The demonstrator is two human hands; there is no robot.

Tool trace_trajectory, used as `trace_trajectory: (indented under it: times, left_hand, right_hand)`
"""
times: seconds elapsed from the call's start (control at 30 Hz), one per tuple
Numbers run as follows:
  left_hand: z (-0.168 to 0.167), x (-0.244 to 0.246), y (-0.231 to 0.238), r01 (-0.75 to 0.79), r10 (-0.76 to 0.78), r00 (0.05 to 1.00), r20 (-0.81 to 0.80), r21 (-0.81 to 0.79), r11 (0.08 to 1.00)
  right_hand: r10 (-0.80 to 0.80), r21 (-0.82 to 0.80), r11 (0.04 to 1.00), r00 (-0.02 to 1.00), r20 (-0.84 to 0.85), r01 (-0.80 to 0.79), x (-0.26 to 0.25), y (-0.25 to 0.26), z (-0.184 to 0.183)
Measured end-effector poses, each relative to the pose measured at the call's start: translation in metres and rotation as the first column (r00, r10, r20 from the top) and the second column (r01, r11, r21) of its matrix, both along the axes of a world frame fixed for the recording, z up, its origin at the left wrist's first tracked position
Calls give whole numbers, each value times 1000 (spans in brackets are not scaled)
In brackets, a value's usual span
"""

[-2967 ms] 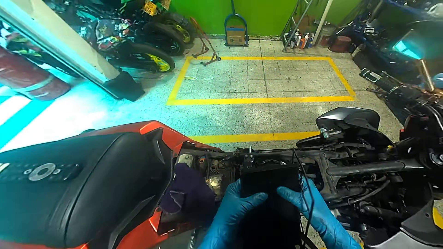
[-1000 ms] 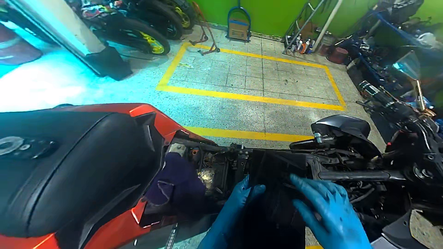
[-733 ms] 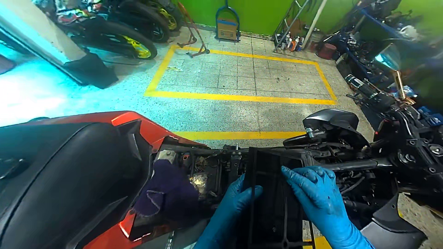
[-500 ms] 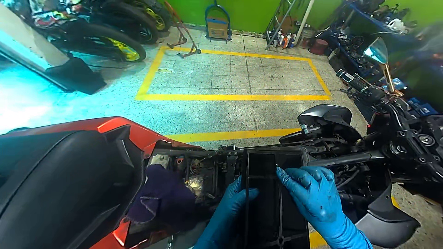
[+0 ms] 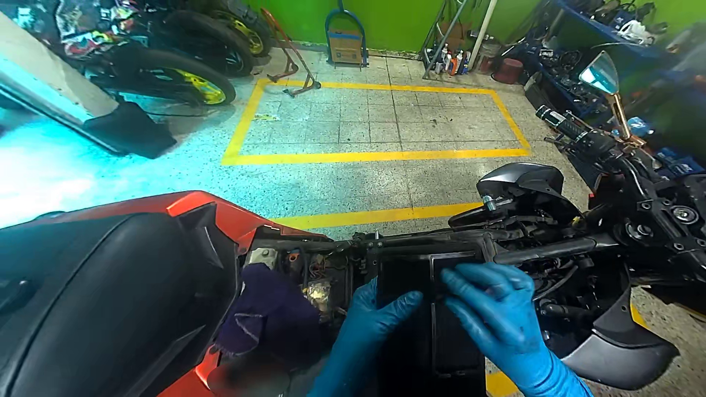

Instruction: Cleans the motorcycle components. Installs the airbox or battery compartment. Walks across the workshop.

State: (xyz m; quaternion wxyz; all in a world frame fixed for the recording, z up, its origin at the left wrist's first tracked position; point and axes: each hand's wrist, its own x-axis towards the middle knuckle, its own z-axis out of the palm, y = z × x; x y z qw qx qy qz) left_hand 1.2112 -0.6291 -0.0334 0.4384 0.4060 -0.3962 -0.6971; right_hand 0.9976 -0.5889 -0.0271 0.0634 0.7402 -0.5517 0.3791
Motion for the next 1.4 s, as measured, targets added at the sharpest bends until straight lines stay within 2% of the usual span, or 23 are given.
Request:
trace_trajectory:
  times: [0.07,0.13,0.2,0.23,0.27,0.43,0.67,0.8,0.9,1.03,1.1,1.17,1.27,1.3,1.4]
  left_hand:
    - [4,3,2,-50,48,998,-48,-48,998]
    - [7,3,6,-69,64,996,-66,-81,994]
    - [6,3,10,-59,54,998,-37,-132,990]
    - [4,4,11,-48,45,999,-20,-161,986]
    - [2,6,13,-33,31,999,-17,-190,981]
    - [4,5,24,-79,77,997,-20,-221,972]
    - [8,8,25,-72,73,997,14,-95,993]
    - [10,4,26,-152,150,987,62,22,988]
    - [11,5,27,-147,145,989,38,59,987]
    - [5,4,29,-131,130,989,73,12,991]
    - [6,2,29,-152,151,984,93,6,988]
    - [6,4,30,-121,116,987,113,44,992]
    - [-11,22,43,140,-147,971,188,47,989]
    - [-17,25,48,172,-182,966,183,67,983]
    - [-32,19,65,55,-69,988,136,106,993]
  right_hand:
    - [-83,198,980,938,337,16,-1,5,5]
    - [-155,399,903,743,652,-161,4,8,13]
    - [-208,409,834,476,854,-370,14,7,24]
    - [-215,388,816,398,892,-428,16,6,27]
    - [-212,375,804,368,905,-460,18,5,28]
    - [-206,407,776,417,885,-482,19,8,26]
    - [-272,386,799,296,916,-460,30,9,15]
    - [-349,484,723,343,872,-493,29,6,17]
    - [-362,505,679,355,862,-533,26,5,14]
    - [-426,514,722,288,858,-463,33,9,8]
    - [-430,517,745,289,855,-422,36,10,7]
    - [-440,525,746,289,850,-409,35,9,6]
    - [-459,515,753,234,857,-410,25,0,7]
    - [-460,516,753,234,856,-409,22,-3,8]
    - [-465,542,686,281,840,-484,15,3,5]
